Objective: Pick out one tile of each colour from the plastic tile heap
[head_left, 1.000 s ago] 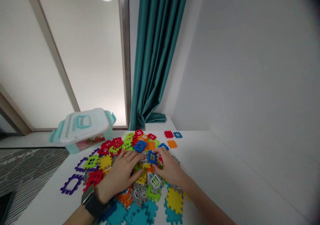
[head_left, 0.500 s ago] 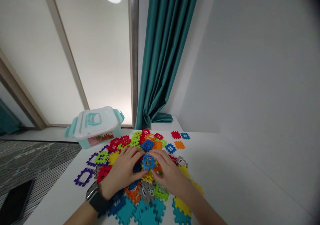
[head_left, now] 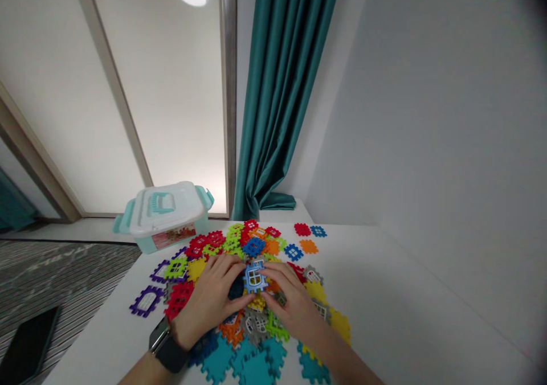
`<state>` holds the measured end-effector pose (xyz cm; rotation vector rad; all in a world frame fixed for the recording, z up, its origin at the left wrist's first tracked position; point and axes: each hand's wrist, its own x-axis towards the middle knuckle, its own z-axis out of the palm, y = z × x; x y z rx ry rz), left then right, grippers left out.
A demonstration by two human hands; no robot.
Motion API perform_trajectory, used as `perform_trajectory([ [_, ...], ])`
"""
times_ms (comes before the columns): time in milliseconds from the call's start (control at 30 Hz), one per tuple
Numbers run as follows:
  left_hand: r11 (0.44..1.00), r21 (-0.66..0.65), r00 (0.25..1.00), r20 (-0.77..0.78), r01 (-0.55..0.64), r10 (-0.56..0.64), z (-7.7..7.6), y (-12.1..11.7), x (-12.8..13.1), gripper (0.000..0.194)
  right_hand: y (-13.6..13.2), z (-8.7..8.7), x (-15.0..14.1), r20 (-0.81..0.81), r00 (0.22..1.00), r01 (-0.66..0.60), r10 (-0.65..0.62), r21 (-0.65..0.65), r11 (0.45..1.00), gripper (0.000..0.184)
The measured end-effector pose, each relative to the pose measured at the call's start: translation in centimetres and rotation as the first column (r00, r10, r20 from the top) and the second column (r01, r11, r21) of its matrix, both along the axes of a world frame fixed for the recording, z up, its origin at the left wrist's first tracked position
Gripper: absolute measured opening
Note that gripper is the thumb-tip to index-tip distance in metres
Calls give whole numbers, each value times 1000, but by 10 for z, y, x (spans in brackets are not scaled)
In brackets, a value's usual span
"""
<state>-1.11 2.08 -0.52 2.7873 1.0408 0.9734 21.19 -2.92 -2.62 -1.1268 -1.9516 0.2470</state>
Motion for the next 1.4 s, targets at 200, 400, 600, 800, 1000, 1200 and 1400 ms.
perform_trajectory([
  [200, 1000, 23, 1000, 26, 16, -17, 0, 0, 1, 41, 2, -2, 1, -28, 1000, 13, -12, 31, 999, 47],
  [400, 998, 31, 998, 39, 47, -48, -1, -1, 1, 42, 2, -2, 3, -21, 1000, 11, -10, 57, 998, 36],
  [600, 997, 13, 997, -10, 78, -77, 1, 0, -5, 18, 3, 3, 8, -24, 1000, 2, -1, 34, 999, 35],
  [800, 995, -7, 995, 35, 98, -97, 2, 0, -4, 29, 2, 7, 12, -9, 999, -50, 49, -48, 998, 29],
  [1000, 990, -28, 990, 8, 139, -139, 2, -3, -4, 60, 1, 8, 14, 1, 997, -75, 76, -111, 991, 29],
  [1200, 991, -45, 990, 75, 126, -123, -2, -2, -1, 55, 0, 11, 13, 43, 997, -66, 69, -66, 996, 27],
  [1400, 997, -29, 984, 167, 66, -60, -7, -3, 2, 52, -6, 10, 9, 88, 995, -46, 49, -31, 998, 39],
])
